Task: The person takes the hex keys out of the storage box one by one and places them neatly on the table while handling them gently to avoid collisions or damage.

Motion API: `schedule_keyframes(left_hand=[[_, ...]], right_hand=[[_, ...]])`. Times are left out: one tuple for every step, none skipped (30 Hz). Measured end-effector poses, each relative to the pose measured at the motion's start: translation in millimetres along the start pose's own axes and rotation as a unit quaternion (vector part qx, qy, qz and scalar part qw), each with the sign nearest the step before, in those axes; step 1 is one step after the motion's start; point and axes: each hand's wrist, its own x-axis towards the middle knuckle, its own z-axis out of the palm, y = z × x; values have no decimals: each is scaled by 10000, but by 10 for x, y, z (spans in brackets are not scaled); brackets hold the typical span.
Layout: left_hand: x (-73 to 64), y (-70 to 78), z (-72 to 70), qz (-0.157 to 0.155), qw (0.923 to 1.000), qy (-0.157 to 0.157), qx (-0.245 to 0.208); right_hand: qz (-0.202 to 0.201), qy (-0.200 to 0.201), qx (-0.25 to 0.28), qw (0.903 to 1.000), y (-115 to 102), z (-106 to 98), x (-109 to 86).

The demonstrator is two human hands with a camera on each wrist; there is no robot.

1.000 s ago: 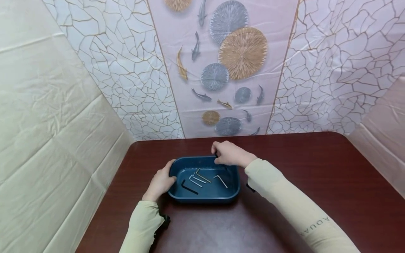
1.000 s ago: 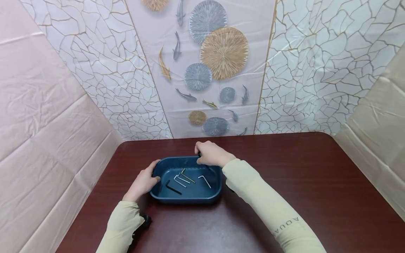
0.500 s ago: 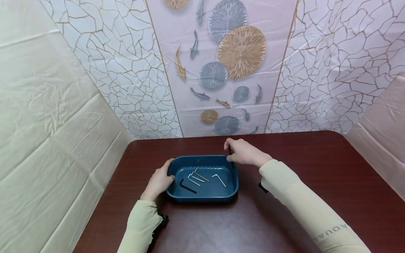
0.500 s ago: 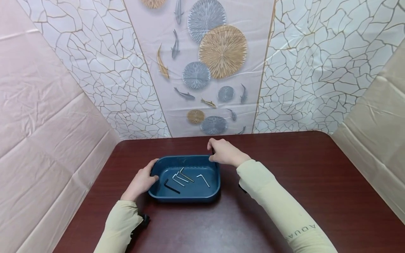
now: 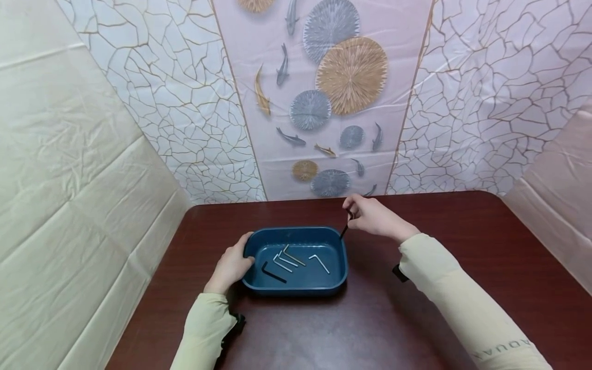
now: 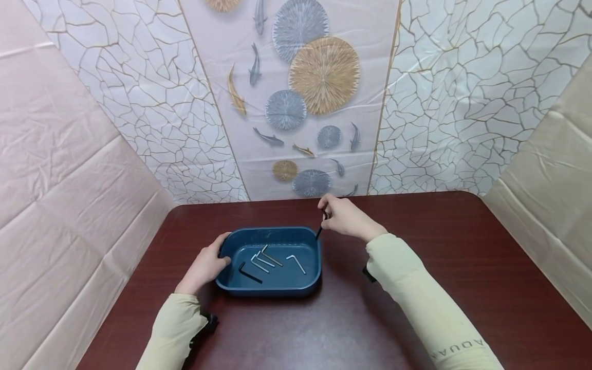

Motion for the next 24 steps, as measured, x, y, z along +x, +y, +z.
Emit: schedule_keyframes(left_hand=[[-1, -1, -2, -6, 10000, -7, -8], [-2, -1, -4, -9, 10000, -7, -5], [-3, 0, -4, -15, 10000, -8, -10], [-2, 1, -4, -15, 10000, -9, -9], [-2, 3, -3, -15, 10000, -11, -7], [-2, 3, -2, -18, 10000, -13, -11], [-2, 4, -1, -10, 10000, -3, -5], [-4, 5, 0, -7, 10000, 4, -10], [-5, 6, 1, -3, 10000, 5, -15], [-7, 6, 0, 7, 10000, 17, -10], [-9, 7, -1, 9, 10000, 23, -11], [-10, 7, -2, 13, 10000, 30, -14], [-12, 8, -4, 25, 10000, 39, -14], [-14, 9, -6, 32, 10000, 41, -16], [-15, 9, -6, 40, 10000, 46, -17], [-15, 9, -7, 50, 10000, 52, -21], [-13, 8, -6, 56, 10000, 66, -18], [-13, 7, -5, 62, 10000, 65, -34], [-11, 5, -4, 69, 9999, 72, -44], [-10, 2, -1, 72, 9999, 71, -53], [-9, -1, 1, 73, 9999, 71, -62], [-9, -3, 4, 75, 9999, 75, -61], [-7, -5, 7, 73, 9999, 78, -57], [-7, -8, 11, 72, 9999, 72, -60]], right_hand=[[32, 33, 50, 10000, 20, -12, -13], [48, 59, 99, 9999, 41, -21, -25], [90, 91, 142, 9998, 59, -32, -40], [131, 112, 166, 9997, 80, -40, -52], [167, 132, 182, 9996, 99, -46, -65], [202, 148, 191, 9995, 115, -51, -76], [222, 161, 187, 9994, 136, -52, -85], [217, 166, 173, 9995, 154, -51, -95], [217, 173, 158, 9995, 172, -50, -105], [206, 168, 141, 9995, 189, -45, -114], [188, 166, 118, 9996, 207, -40, -122], [172, 150, 113, 9997, 227, -34, -131], [151, 124, 107, 9998, 245, -27, -142], [123, 92, 103, 9998, 264, -20, -152], [113, 56, 111, 9999, 284, -12, -161], [108, 14, 123, 9999, 300, -3, -168], [116, -35, 136, 9998, 315, 6, -176], [123, -91, 139, 9998, 332, 15, -184], [133, -148, 127, 9997, 349, 27, -188], [146, -209, 111, 9996, 367, 39, -190], [170, -272, 99, 9994, 383, 54, -192], [173, -335, 68, 9993, 396, 69, -194], [196, -396, 27, 9990, 414, 87, -194], [203, -463, -4, 9987, 431, 104, -196]])
